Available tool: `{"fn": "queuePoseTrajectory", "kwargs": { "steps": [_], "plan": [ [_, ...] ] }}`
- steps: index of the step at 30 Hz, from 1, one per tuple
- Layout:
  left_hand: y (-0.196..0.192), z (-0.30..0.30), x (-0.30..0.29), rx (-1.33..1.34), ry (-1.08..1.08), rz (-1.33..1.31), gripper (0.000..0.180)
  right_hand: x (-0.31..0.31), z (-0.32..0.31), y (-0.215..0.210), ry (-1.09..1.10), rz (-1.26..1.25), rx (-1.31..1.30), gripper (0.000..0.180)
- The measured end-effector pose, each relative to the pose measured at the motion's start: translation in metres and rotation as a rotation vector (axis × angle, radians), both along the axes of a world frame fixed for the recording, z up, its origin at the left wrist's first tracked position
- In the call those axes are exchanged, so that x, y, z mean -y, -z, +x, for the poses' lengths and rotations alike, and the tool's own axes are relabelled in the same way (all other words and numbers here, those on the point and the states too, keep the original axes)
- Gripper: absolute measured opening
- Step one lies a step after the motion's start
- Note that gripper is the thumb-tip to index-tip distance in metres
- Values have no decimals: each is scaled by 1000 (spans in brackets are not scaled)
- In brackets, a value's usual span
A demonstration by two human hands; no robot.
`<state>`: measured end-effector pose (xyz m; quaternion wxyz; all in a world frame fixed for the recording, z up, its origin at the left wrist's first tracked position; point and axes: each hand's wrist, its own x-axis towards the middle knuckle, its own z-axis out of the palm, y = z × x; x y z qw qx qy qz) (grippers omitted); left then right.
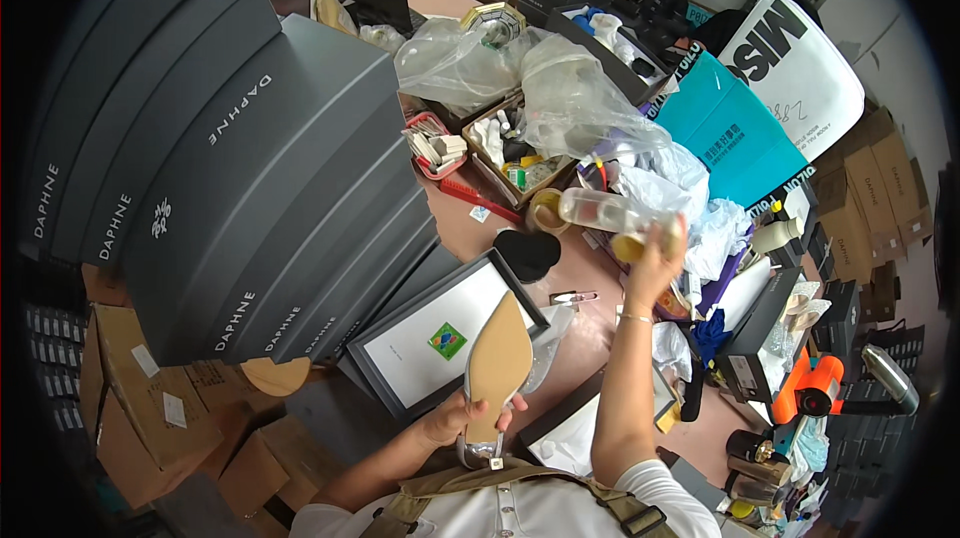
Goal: Clean shoe soles with a brush and pack high-heeled shoes into boxes with wrapping paper.
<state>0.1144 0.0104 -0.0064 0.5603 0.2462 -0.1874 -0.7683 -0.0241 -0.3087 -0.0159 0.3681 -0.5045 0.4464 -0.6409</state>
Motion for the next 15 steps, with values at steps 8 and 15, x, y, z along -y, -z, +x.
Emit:
{"fn": "queuePoseTrajectory", "kwargs": {
  "steps": [8,15],
  "plan": [
    [-6,1,8,-85,-11,37,66,-23,3,-16,26,-21,57,39],
    [-3,4,2,11,6,33,31,4,72,28,-372,-306,-834,59]
  ]
}}
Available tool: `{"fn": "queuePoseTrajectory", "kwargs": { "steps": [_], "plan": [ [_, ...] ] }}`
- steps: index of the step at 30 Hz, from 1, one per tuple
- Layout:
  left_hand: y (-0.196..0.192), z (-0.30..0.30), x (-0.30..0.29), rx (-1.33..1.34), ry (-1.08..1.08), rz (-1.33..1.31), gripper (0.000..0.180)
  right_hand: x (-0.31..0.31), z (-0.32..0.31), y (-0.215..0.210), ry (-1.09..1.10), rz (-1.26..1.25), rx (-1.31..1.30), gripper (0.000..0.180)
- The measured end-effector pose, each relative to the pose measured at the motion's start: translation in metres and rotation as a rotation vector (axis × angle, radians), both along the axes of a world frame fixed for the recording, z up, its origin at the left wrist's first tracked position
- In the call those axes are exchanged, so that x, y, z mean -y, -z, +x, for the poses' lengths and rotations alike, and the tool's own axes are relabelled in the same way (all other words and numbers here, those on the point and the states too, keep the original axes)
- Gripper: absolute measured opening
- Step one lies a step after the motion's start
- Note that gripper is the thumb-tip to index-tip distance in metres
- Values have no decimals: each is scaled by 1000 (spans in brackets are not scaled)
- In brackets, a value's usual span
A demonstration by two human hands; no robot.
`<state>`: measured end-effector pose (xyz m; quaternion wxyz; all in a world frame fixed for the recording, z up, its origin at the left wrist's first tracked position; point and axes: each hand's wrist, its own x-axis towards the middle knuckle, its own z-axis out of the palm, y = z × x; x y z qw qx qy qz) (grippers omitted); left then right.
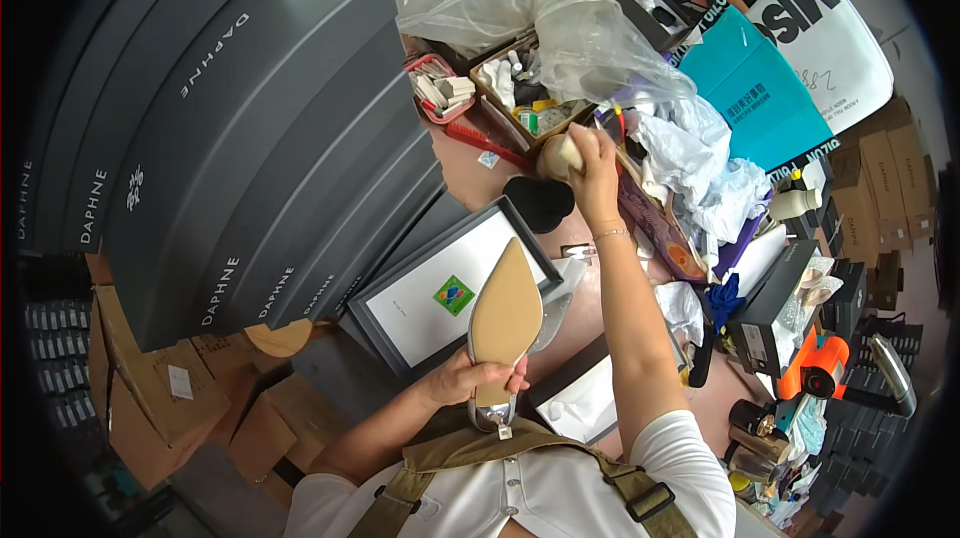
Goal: Clean shoe soles with a brush and pack high-heeled shoes into boxes with wrapping paper.
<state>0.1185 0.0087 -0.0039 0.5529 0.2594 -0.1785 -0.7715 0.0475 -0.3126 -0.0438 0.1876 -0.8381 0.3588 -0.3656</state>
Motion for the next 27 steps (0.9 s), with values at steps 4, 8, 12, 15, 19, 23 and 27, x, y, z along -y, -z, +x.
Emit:
{"fn": "queuePoseTrajectory", "kwargs": {
  "steps": [4,8,12,15,19,23,27],
  "plan": [
    [-12,-8,-3,261,-19,35,23,-9,-20,-22,24,143,-15,37],
    [-32,-25,-3,495,20,34,20,-140,-111,-74,-65,584,-50,33],
    [-28,-58,-6,532,257,-44,19,-256,-172,-124,-86,291,24,31],
    [-39,-96,-14,644,286,-52,9,-288,-195,-123,-21,262,23,30],
    [-36,-115,-14,662,459,-87,7,-275,-213,-121,160,325,50,26],
    [-54,-135,-22,673,225,-88,9,-323,-222,-122,172,219,180,21],
    [-47,-125,-14,703,505,28,4,-277,-227,-121,204,297,106,21]
  ]
}}
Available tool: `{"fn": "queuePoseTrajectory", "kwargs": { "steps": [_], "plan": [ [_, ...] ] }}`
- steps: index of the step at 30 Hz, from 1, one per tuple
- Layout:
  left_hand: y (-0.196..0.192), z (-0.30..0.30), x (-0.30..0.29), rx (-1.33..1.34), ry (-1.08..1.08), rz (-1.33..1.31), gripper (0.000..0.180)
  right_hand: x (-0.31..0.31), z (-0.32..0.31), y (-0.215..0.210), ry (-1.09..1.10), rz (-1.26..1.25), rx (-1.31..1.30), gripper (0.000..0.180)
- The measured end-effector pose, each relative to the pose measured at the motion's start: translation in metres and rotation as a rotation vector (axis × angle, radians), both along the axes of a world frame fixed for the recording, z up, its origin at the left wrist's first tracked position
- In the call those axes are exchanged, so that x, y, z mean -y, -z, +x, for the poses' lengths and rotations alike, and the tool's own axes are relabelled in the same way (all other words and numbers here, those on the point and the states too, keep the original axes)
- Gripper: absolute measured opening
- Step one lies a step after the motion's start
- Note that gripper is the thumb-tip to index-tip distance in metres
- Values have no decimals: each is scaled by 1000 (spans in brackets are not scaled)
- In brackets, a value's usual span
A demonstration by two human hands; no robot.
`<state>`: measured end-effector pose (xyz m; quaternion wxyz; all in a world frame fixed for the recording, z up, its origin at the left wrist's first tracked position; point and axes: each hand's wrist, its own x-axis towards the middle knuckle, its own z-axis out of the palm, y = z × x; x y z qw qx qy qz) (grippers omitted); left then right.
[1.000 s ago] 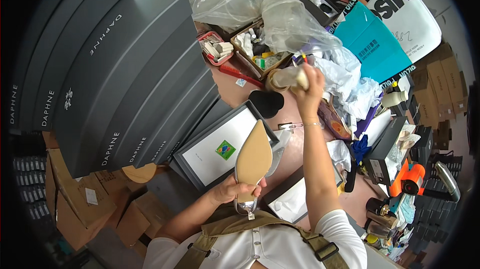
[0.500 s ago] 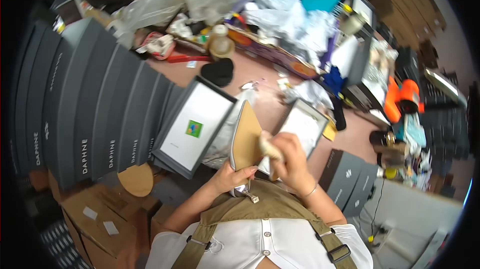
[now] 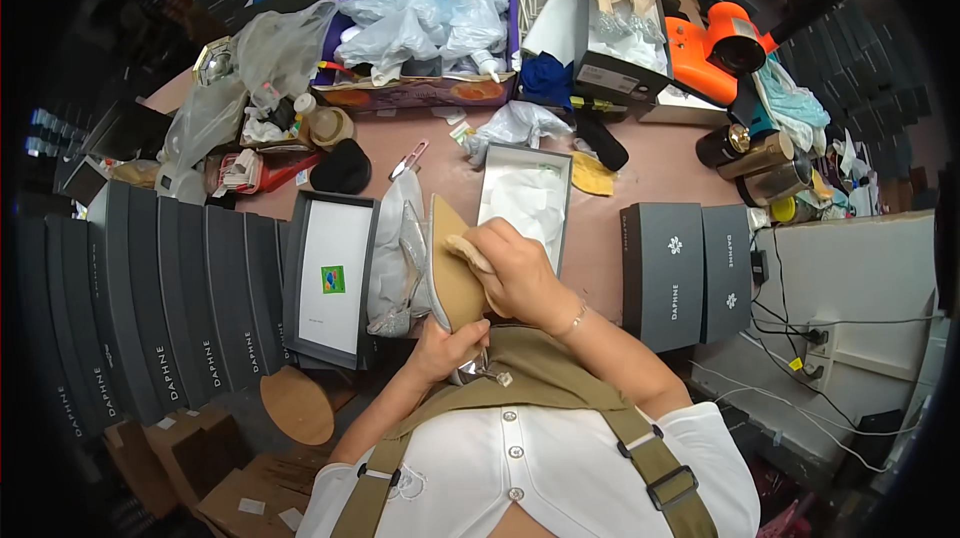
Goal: Clean shoe soles with a brush and pack high-heeled shoes into boxes with wrapping paper.
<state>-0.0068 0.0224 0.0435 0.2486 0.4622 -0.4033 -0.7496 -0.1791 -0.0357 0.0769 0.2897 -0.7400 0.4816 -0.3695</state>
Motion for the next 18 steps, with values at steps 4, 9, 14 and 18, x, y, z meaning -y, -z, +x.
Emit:
{"fn": "queuePoseTrajectory", "kwargs": {
  "steps": [4,9,14,18],
  "plan": [
    [-9,-12,-19,17,-334,-181,8,-52,6,3,-72,-167,151,24],
    [2,8,-23,-76,-30,-86,23,-3,7,10,7,-167,13,17],
    [6,16,-17,-84,-62,-3,31,-25,6,8,-107,-136,-20,24],
    [3,10,-28,-98,-117,-59,26,-31,6,0,-83,-129,6,25]
  ]
}}
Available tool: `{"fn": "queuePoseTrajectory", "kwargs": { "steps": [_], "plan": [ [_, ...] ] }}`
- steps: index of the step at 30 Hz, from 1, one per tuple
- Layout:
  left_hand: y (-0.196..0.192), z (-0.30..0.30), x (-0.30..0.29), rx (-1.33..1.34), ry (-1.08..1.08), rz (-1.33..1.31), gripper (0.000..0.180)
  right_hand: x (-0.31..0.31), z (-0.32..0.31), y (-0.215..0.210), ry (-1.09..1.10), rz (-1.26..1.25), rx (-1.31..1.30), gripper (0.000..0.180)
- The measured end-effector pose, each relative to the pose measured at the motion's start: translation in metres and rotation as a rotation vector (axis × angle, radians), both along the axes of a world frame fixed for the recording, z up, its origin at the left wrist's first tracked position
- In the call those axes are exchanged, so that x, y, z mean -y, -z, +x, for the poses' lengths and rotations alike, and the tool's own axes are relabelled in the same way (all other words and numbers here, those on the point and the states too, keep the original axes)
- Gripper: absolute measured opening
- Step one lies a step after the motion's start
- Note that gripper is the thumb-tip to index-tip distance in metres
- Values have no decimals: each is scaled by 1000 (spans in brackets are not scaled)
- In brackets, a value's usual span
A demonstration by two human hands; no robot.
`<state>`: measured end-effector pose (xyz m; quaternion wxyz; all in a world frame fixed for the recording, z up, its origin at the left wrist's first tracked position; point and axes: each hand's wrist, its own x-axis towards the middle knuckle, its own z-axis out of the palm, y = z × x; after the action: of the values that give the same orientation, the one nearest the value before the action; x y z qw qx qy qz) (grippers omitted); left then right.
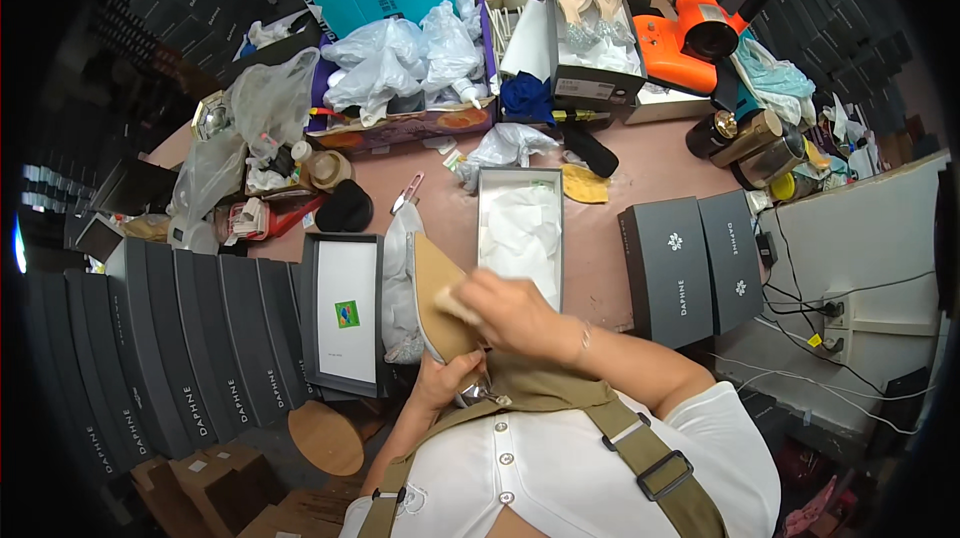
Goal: Clean shoe soles with a brush and pack high-heeled shoes into boxes with wrapping paper.
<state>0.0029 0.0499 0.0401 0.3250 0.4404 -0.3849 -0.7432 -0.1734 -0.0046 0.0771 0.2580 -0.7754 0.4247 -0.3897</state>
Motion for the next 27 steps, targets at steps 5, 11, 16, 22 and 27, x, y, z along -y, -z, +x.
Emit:
{"fn": "queuePoseTrajectory", "kwargs": {
  "steps": [5,11,16,22,27],
  "plan": [
    [5,1,12,-63,130,-11,33,33,-1,4,56,17,-123,28],
    [-1,-3,15,2,95,-37,26,-24,-8,-2,-132,-55,-55,15],
    [-11,-8,3,35,-10,-16,21,-13,3,-9,-164,-83,-179,17],
    [6,-5,10,-16,67,-16,27,-17,6,-25,-243,-101,-240,11],
    [-8,-4,18,-10,155,1,18,20,7,-16,-88,-66,-221,12]
  ]
}}
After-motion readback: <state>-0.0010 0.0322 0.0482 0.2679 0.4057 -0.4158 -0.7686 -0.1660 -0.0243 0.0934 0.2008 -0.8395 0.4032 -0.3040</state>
